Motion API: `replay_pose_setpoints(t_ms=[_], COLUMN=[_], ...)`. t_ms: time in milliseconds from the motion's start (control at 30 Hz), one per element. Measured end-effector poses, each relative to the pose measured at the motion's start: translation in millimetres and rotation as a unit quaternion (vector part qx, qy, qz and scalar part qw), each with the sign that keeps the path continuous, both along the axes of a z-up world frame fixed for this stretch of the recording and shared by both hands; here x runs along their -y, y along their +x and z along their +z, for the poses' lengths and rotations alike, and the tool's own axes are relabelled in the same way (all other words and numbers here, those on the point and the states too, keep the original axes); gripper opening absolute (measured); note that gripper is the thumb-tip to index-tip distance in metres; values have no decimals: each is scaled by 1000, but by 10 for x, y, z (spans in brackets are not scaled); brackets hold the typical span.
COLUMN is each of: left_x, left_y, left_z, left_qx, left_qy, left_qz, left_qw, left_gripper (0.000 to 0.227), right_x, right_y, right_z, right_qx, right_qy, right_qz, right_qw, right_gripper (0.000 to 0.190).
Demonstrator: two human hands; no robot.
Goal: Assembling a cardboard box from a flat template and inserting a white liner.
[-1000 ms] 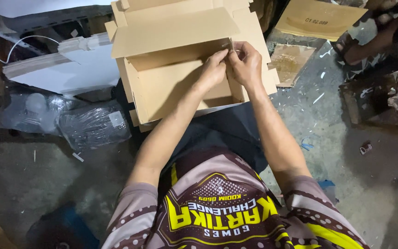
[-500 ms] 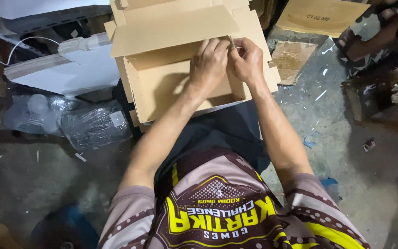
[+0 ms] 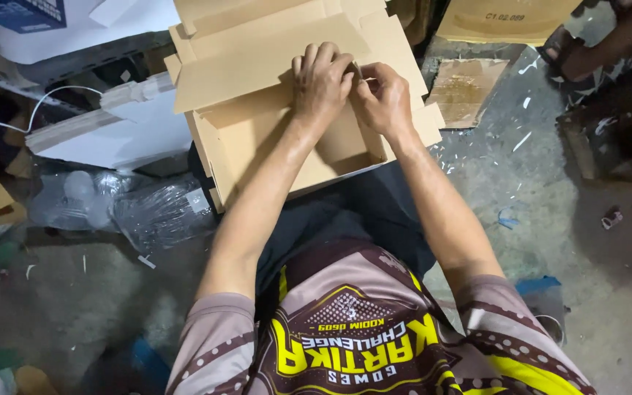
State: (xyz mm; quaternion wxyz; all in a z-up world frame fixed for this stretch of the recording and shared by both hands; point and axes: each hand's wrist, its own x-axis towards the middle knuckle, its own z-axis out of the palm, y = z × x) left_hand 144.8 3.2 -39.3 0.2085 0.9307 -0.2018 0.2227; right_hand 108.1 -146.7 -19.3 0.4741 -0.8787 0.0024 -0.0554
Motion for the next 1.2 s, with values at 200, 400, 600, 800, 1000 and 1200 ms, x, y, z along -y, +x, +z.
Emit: replay_pose_setpoints(t_ms=[200,400,600,800,1000,1200], left_x=[-11,-35,-11,30,-30,-87], left_y=[-24,-20,-37,-51,-20,-23], left_z=[-24,14,-25,-11,-52,-73], left_qx=[-15,-18,20,62,35,15], left_qy=[-14,-10,12,-1,10,-20], left_qz=[-3,-7,8,23,-3,-28], left_qw=[1000,1000,1000,998,999,999], left_gripper=[28,27,23,11,24,27], right_x=[15,1,7,-18,33,91], right_y=[-14,-5,-15,-29,25,197], right_z=[42,28,26,95,-66,-305], right_qx=[1,8,15,21,3,-26], right_qy=[5,6,-3,7,11,-6], right_qz=[19,18,25,25,30,26], right_qw=[1000,1000,1000,999,999,999], right_gripper=[30,24,25,26,28,18])
